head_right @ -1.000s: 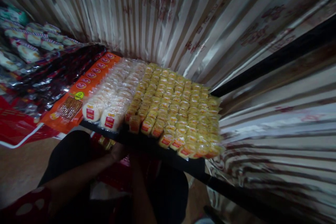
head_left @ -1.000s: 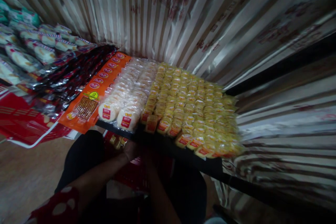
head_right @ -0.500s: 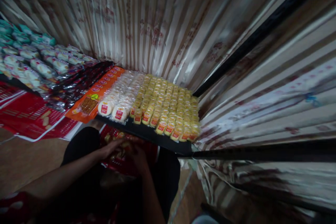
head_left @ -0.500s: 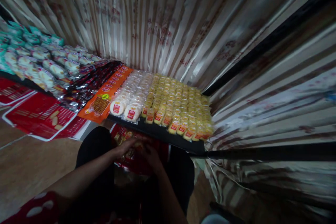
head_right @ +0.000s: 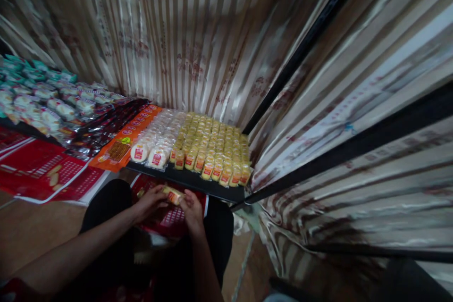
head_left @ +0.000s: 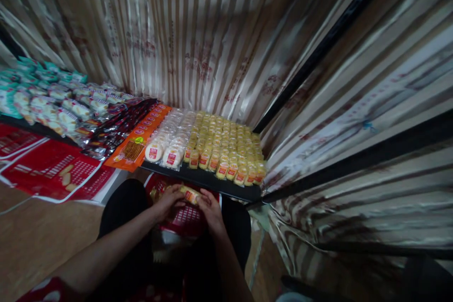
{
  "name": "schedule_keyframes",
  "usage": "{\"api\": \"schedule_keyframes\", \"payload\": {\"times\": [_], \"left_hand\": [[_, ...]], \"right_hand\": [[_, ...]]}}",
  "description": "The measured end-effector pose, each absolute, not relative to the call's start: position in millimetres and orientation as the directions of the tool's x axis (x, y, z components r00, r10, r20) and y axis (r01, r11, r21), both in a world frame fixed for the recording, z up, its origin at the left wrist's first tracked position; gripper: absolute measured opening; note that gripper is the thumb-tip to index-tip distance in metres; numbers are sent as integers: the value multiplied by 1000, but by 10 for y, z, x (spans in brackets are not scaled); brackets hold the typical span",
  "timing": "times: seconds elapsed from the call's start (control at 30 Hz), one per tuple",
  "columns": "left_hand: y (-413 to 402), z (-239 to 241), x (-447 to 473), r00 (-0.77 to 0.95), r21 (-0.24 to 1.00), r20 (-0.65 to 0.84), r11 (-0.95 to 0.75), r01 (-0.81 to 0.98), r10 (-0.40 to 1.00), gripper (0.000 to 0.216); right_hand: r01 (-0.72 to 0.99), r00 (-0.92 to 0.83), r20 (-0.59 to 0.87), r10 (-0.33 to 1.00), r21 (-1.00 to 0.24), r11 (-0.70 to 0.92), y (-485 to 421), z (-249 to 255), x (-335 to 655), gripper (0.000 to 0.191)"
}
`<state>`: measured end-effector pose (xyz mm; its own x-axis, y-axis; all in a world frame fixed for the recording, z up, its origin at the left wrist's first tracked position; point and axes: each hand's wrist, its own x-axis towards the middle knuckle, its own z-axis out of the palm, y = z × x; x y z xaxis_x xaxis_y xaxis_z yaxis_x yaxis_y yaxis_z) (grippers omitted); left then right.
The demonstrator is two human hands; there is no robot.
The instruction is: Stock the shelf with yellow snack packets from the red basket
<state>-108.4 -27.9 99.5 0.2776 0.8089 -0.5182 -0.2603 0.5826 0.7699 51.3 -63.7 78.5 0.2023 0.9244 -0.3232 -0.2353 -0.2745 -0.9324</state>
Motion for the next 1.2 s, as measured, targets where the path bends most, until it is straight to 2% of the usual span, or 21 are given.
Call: {"api": "schedule_keyframes", "payload": {"times": [0.1,0.2,0.3,0.37,0.43,0.5,0.53,0.6,0.67,0.77,0.9,1.07,1.2], "left_hand": [[-333,1024,-1034,310,620,-582,656,-431,752,19],[-388,1053,-932,352,468,-589,663,-585,727,17],[-440,1093,-834,390,458,-560,665,-591,731,17],[-449,1106,-809,362,580,-549,656,-483,753,18],[-420,1106,-823,279,795,-480,547,-263,832,23],[-358,1106,-857,193,961,-275,275,27,942,31],[-320,1109,-872,189,980,-148,117,162,971,34],[-248,1125,-882,262,935,37,-126,331,964,37],[-196,1142,-849,374,897,84,-233,375,924,33],[-147,1150,-742,408,904,71,-232,360,910,26],[-44,1161,-593,281,911,97,-199,361,955,22],[199,1216,-425,118,845,153,-192,499,981,19],[320,1252,-275,114,781,198,-227,582,974,19]], "right_hand": [[-252,286,-271,919,-947,-201,-641,878,542,48],[-295,282,-243,928,-942,-157,-649,928,517,48],[-293,279,-226,933,-946,-141,-649,954,491,49],[-264,297,-214,931,-955,-135,-639,979,507,50],[-217,285,-195,939,-967,-135,-622,1025,556,51],[-130,256,-139,957,-986,-108,-601,1096,625,49],[-65,242,-93,966,-995,-79,-591,1138,660,46],[97,204,16,979,-995,-4,-572,1222,719,39],[244,147,86,985,-968,48,-552,1282,754,35],[316,154,112,982,-947,59,-524,1289,771,39],[310,308,167,937,-948,68,-514,1167,780,40],[413,345,206,916,-910,49,-526,993,801,34],[477,347,269,898,-876,78,-472,933,820,33]]}}
